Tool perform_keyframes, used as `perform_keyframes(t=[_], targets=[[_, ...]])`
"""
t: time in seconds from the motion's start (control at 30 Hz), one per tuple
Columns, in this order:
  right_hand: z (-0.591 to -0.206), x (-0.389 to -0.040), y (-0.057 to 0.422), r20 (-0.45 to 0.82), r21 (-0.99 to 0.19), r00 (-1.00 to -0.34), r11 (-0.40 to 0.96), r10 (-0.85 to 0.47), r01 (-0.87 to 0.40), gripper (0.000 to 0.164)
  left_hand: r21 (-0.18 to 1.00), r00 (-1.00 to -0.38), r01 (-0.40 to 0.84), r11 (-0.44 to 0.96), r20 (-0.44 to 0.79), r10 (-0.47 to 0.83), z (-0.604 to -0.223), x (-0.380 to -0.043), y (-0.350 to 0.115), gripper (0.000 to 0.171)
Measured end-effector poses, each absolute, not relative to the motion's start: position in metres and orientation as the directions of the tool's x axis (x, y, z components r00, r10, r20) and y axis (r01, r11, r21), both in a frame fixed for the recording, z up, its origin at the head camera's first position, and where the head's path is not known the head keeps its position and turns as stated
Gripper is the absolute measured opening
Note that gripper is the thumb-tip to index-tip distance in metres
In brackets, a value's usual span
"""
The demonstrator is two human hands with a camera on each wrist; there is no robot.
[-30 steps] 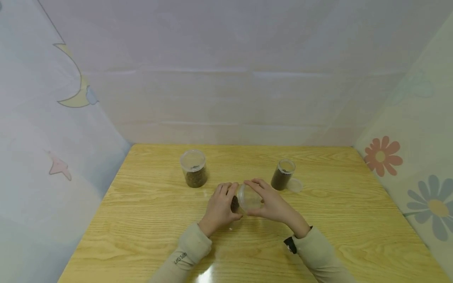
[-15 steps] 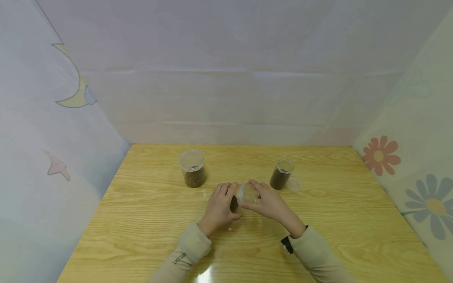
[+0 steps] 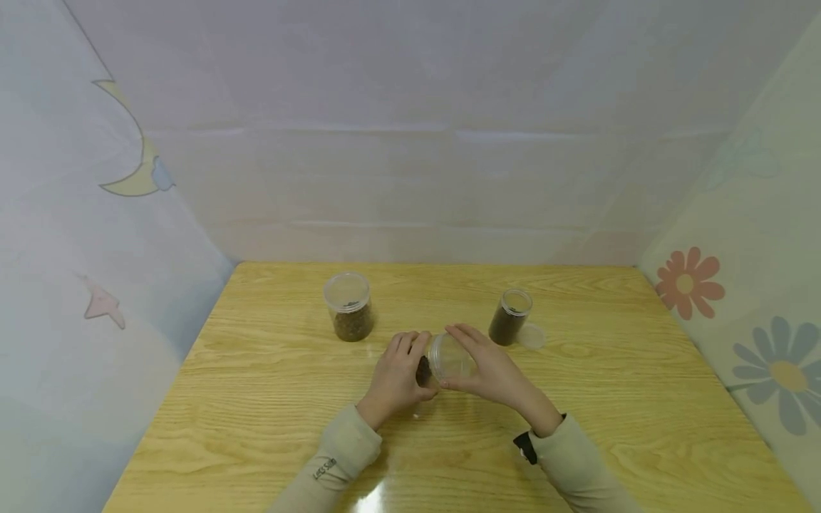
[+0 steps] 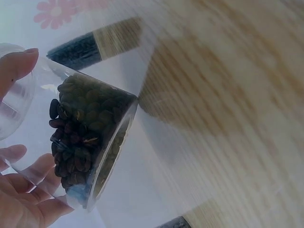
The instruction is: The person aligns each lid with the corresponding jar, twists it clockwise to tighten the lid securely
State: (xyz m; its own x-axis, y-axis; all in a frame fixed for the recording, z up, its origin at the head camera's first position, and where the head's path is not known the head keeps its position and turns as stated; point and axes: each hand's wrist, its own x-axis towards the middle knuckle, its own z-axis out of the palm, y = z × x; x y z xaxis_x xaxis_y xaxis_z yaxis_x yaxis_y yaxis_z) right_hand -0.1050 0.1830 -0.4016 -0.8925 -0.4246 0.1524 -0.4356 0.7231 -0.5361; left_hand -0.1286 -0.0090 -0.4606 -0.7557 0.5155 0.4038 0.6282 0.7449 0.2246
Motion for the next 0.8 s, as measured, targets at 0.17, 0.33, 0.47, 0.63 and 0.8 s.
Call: perform_keyframes(t=[0.17,0.33,0.47,0.63,0.8], targets=[[-0.4047,-0.1058,0.1862,0.238,-0.511,-0.801,0.631,-0.549,-0.584,0.082,0.226,-0.758,0.628,0.745,0.395,0.519,-0.4613,-0.1298,-0.0096,0.098],[-0.4067,-0.1078,0.1845,0.254,-0.511,-0.772,0.597,-0.582,-0.618,0.079,0.257,-0.775,0.615,0.746,0.374,0.510,-0.4611,-0.1301,-0.0109,0.096],[-0.4071,-0.1098,0.1846,0.264,-0.499,-0.768,0.598,-0.584,-0.627,0.077,0.258,-0.772,0.618,0.743,0.381,0.509,-0.4613,-0.1307,-0.0114,0.096],[-0.4071,-0.1115,0.1837,0.271,-0.478,-0.773,0.616,-0.574,-0.625,0.076,0.263,-0.765,0.626,0.735,0.394,0.510,-0.4620,-0.1304,-0.0121,0.096],[-0.4073,-0.1116,0.1808,0.255,-0.454,-0.829,0.696,-0.498,-0.557,0.075,0.249,-0.762,0.626,0.739,0.397,0.512,-0.4600,-0.1294,-0.0118,0.094]])
